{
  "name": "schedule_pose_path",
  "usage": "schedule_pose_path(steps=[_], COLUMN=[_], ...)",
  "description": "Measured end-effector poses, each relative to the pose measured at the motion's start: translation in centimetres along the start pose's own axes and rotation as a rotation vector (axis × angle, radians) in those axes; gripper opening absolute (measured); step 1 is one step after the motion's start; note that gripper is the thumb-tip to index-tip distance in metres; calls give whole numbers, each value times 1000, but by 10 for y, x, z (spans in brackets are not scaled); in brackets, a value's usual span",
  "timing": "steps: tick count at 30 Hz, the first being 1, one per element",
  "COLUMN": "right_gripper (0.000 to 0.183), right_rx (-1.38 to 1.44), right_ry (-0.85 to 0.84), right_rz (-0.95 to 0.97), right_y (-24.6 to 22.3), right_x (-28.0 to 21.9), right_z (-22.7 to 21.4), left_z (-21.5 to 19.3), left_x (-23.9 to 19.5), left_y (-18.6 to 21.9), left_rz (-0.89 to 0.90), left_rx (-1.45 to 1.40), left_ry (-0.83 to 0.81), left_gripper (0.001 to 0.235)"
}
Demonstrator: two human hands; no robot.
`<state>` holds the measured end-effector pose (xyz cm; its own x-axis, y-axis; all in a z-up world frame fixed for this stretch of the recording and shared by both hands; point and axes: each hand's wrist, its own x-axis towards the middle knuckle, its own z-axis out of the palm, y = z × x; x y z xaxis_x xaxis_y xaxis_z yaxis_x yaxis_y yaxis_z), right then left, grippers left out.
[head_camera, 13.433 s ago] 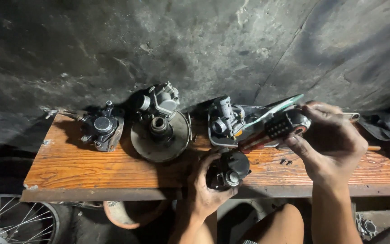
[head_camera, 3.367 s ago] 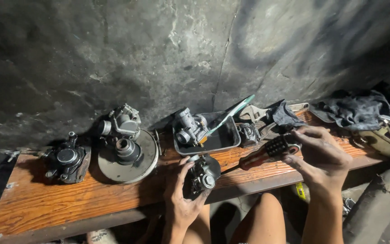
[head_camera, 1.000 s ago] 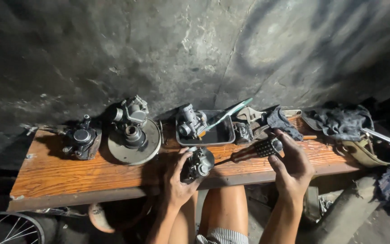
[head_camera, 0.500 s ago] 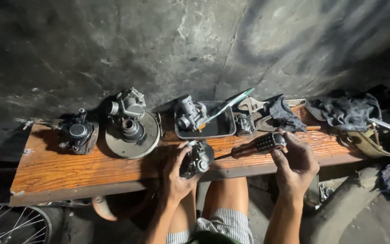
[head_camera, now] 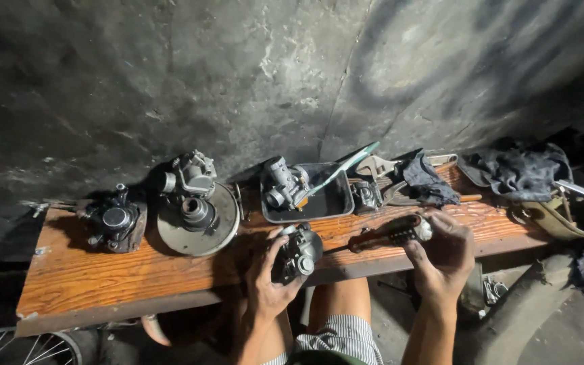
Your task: Cleaning motorcycle carburetor components using a toothbrush and a screwdriver on a workbench.
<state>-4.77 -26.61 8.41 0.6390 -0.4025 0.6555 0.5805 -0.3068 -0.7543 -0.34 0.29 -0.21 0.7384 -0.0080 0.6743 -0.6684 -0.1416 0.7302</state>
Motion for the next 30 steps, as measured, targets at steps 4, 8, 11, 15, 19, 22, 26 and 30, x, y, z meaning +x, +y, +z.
schedule_pose_path(steps=[4,8,11,15,19,22,26,30], right_gripper=[45,38,47,51,56,37,43,33], right_rx=[21,95,105,-20,-69,-50,44,94], right_ry=[35,12,95,105,76,34,138,73], right_rz=[-2,-21,11,-89,-53,-143,-16,-120], right_y=[-5,-10,0,0,-13,-25,-9,-28], right_x=[-4,-3,-6,-3,-5,4,-2,7], right_z=[5,10,11,16,19,27,18,33], left_z=[-7,-7,-9,-8,-11,-13,-12,-13], left_x=[12,9,16,12,18,20,18,21], left_y=[15,11,17,14,20,20,18,20], left_rz=[43,22,38,9,25,61,61,94], left_rx=[60,173,199,177,152,239,248,245], left_ry=[-17,2,-4,-19,-22,-31,-20,-9], left_gripper=[63,63,61,61,57,57,59,63])
